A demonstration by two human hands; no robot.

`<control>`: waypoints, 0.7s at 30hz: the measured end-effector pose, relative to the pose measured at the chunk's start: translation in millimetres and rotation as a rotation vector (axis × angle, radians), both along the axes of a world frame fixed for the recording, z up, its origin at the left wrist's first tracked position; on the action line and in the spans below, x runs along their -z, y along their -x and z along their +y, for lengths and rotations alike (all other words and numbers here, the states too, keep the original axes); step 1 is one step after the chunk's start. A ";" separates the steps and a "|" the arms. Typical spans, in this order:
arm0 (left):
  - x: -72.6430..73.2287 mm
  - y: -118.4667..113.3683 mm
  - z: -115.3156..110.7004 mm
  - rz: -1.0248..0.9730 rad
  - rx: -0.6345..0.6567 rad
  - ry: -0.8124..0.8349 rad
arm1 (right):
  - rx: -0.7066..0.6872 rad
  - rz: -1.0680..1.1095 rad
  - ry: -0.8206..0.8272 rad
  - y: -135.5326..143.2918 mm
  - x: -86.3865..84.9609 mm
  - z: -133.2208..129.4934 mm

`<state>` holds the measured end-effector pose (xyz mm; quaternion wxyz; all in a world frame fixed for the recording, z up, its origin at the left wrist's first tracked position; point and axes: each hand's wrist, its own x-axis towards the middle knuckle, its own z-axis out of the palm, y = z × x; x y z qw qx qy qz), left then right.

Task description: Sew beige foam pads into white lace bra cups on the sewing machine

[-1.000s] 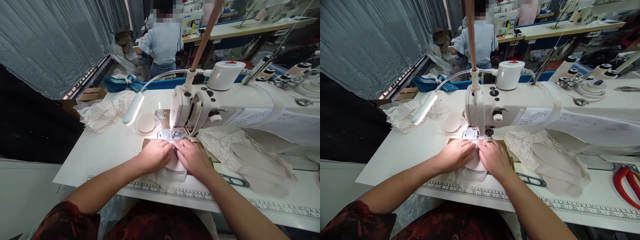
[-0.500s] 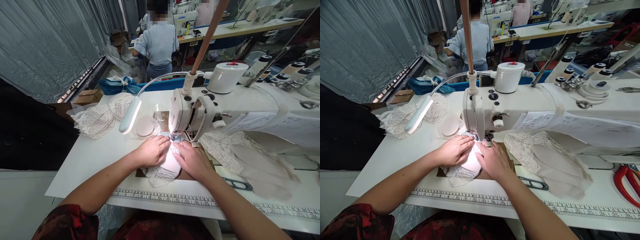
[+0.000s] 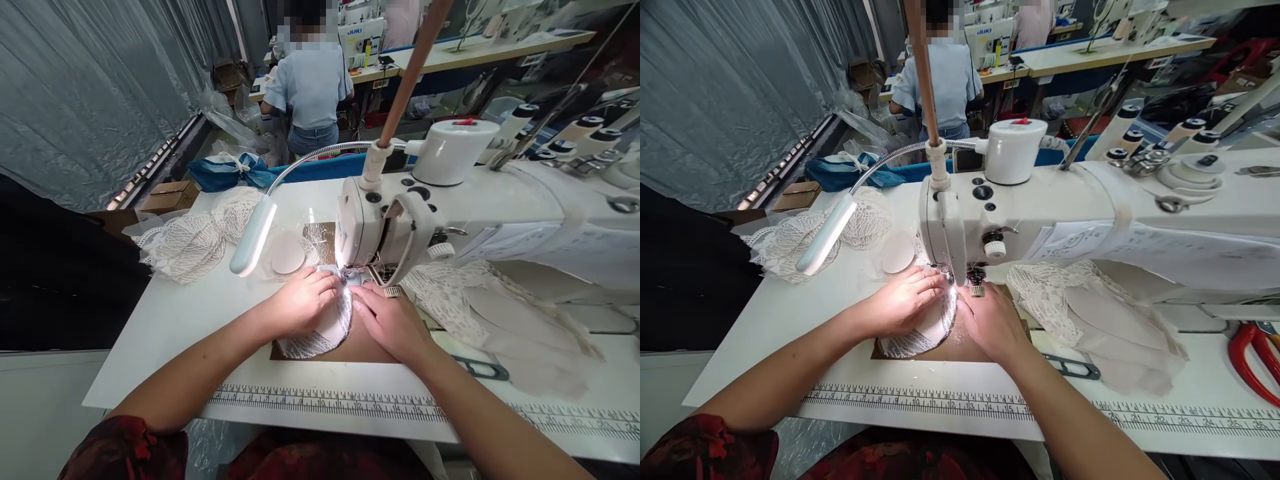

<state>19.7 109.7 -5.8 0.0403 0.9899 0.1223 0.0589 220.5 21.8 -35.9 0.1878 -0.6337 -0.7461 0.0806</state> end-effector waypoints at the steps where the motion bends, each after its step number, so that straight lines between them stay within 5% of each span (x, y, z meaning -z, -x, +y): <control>1: 0.7 -1.4 -3.2 -0.029 0.002 0.025 | -0.002 0.001 -0.008 -1.2 1.1 -0.3; 9: 18.7 0.9 -5.5 -0.133 -0.007 0.126 | -0.020 0.004 -0.054 -3.4 4.9 -3.2; 21: 17.8 5.9 3.7 -0.135 0.046 0.143 | -0.086 -0.015 -0.044 -1.2 6.7 -4.6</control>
